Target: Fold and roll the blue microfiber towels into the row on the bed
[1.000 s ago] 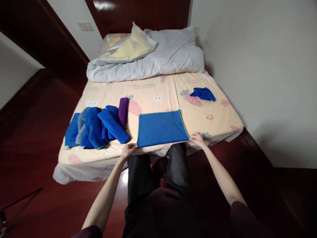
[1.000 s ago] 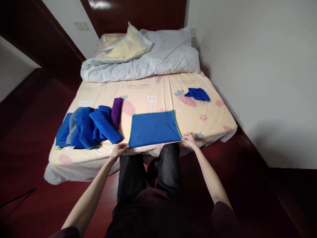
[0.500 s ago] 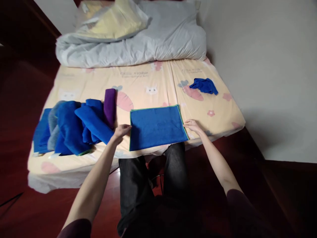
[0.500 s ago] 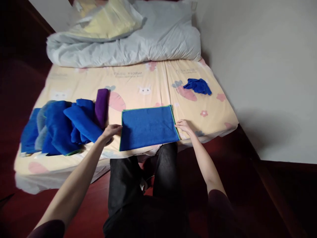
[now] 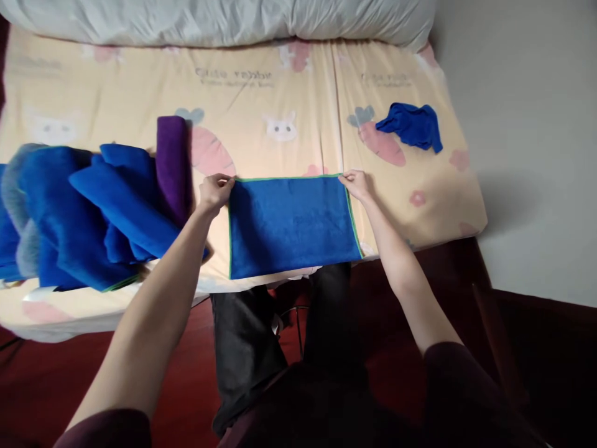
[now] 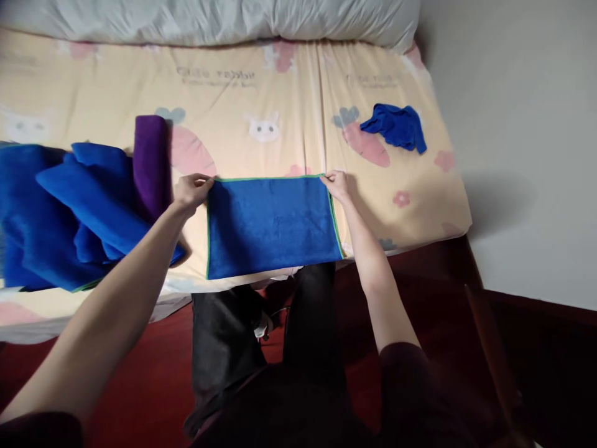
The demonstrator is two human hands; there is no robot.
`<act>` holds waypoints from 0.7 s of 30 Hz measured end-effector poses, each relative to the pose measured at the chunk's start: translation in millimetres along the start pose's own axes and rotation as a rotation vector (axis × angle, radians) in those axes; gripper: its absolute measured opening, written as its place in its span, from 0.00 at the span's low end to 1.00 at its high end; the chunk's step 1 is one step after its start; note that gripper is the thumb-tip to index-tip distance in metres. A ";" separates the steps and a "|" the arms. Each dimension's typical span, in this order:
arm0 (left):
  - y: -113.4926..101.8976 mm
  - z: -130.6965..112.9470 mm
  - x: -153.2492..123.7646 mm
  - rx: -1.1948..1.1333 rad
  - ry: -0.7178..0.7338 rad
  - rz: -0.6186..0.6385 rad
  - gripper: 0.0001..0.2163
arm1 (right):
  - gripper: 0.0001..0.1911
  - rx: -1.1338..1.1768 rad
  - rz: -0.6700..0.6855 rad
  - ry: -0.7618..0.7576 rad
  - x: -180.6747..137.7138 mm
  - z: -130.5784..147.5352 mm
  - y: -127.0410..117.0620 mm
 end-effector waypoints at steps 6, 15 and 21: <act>7.1 3.5 6.7 0.062 0.034 -0.074 0.10 | 0.15 -0.107 -0.047 -0.099 15.8 -17.8 2.4; 13.5 1.8 20.3 0.132 0.089 -0.119 0.08 | 0.10 -0.155 -0.061 -0.036 16.1 -18.4 -3.5; 13.8 -6.1 20.2 0.198 0.114 -0.066 0.08 | 0.07 -0.249 -0.087 -0.082 13.7 -11.7 -7.8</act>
Point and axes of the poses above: each hand's wrist, its own x-axis towards the middle knuckle, its own y-axis out of the palm, z = x × y, the point moved 2 cm from there along x, towards the middle knuckle, and after that the axes turned 1 degree about y, right-handed, at the moved point
